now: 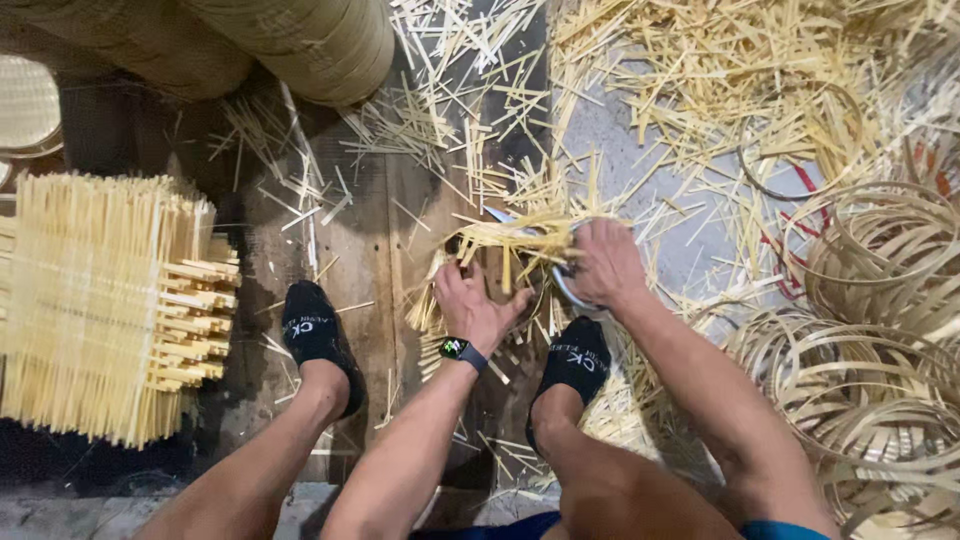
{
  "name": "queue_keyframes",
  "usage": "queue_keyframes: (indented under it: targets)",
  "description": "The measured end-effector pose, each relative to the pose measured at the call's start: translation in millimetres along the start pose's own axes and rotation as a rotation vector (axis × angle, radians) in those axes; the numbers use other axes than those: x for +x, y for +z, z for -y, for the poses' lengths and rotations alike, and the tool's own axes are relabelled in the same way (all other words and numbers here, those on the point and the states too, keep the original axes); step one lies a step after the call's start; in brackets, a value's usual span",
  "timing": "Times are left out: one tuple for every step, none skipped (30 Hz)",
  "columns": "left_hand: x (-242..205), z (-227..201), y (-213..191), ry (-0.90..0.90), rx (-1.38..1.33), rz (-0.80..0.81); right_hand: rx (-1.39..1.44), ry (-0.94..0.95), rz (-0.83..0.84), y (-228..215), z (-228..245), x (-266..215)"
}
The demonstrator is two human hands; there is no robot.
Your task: The person constructs bamboo trays by weaving thin strips into a square base, attaching a circular wooden rim with more strips, and trimming the excess with shears.
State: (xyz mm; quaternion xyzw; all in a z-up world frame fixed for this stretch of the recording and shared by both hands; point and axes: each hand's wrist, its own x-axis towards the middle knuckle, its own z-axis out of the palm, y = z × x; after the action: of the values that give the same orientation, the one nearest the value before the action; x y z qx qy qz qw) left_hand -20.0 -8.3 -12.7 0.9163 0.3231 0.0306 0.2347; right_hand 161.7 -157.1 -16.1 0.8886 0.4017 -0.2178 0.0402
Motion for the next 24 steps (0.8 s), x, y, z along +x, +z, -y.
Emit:
queue_keyframes:
  targets:
    - [0.0,1.2,-3.1,0.036,0.003,0.012,-0.058,0.006,0.064,3.6,2.5,3.7]
    - [3.6,3.9,-6.4,0.085,0.003,0.027,-0.018,0.024,0.099,5.7,-4.5,2.6]
    - [7.7,10.5,-11.3,0.135,0.002,0.043,0.021,0.041,0.134,7.5,-15.8,-1.1]
    - [7.7,14.9,-13.4,0.182,0.001,0.064,0.062,0.056,0.175,12.2,-21.5,-5.0]
    - [7.4,15.9,-11.9,0.209,-0.025,0.050,0.036,0.062,0.182,17.2,-25.0,-7.9]
    - [6.1,16.8,-10.2,0.235,-0.051,0.037,0.011,0.066,0.191,21.3,-30.4,-12.9]
    - [4.2,17.3,-9.2,0.260,-0.077,0.024,-0.013,0.069,0.199,25.4,-33.7,-16.2]
    - [4.9,15.8,-8.2,0.262,-0.082,0.061,-0.081,0.036,0.115,30.1,-31.4,-12.4]
    - [5.3,13.1,-7.8,0.265,-0.087,0.098,-0.148,0.002,0.030,35.4,-25.4,-6.1]
    - [5.1,11.2,-8.4,0.266,-0.092,0.137,-0.214,-0.034,-0.052,40.0,-21.1,-2.8]
    - [6.2,10.4,-10.1,0.287,-0.102,0.144,-0.195,-0.034,-0.053,41.9,-20.9,-2.4]
    - [7.5,10.4,-12.8,0.307,-0.113,0.151,-0.176,-0.035,-0.054,42.1,-21.2,-3.4]
    - [9.1,10.8,-16.1,0.327,-0.124,0.158,-0.156,-0.035,-0.055,40.0,-21.2,-5.1]
    - [11.6,11.7,-20.3,0.363,-0.110,0.175,-0.108,-0.022,0.023,34.1,-25.2,-7.2]
    - [14.0,14.3,-25.2,0.400,-0.095,0.192,-0.060,-0.008,0.100,25.9,-32.2,-10.4]
    - [14.9,16.0,-28.0,0.432,-0.079,0.210,-0.011,0.003,0.180,19.1,-37.1,-13.2]
    - [16.0,15.7,-27.9,0.434,-0.085,0.223,-0.007,0.050,0.253,15.8,-36.8,-12.8]
    - [17.6,15.8,-26.8,0.438,-0.092,0.236,-0.004,0.100,0.323,16.0,-33.6,-9.7]
    - [18.3,16.4,-25.5,0.441,-0.099,0.249,-0.001,0.149,0.394,19.1,-32.4,-7.5]
    - [20.1,16.7,-23.8,0.469,-0.115,0.273,-0.058,0.047,0.152,25.9,-29.9,-1.6]
    - [21.7,17.1,-21.9,0.497,-0.131,0.298,-0.115,-0.054,-0.091,35.9,-24.4,6.8]
    - [20.1,19.9,-21.8,0.521,-0.144,0.327,-0.165,-0.157,-0.330,47.2,-21.0,10.7]
    - [19.0,23.9,-23.4,0.541,-0.115,0.349,-0.115,-0.136,-0.240,55.6,-25.8,8.9]
    - [21.3,27.6,-26.2,0.567,-0.087,0.368,-0.069,-0.113,-0.155,60.3,-35.9,5.7]
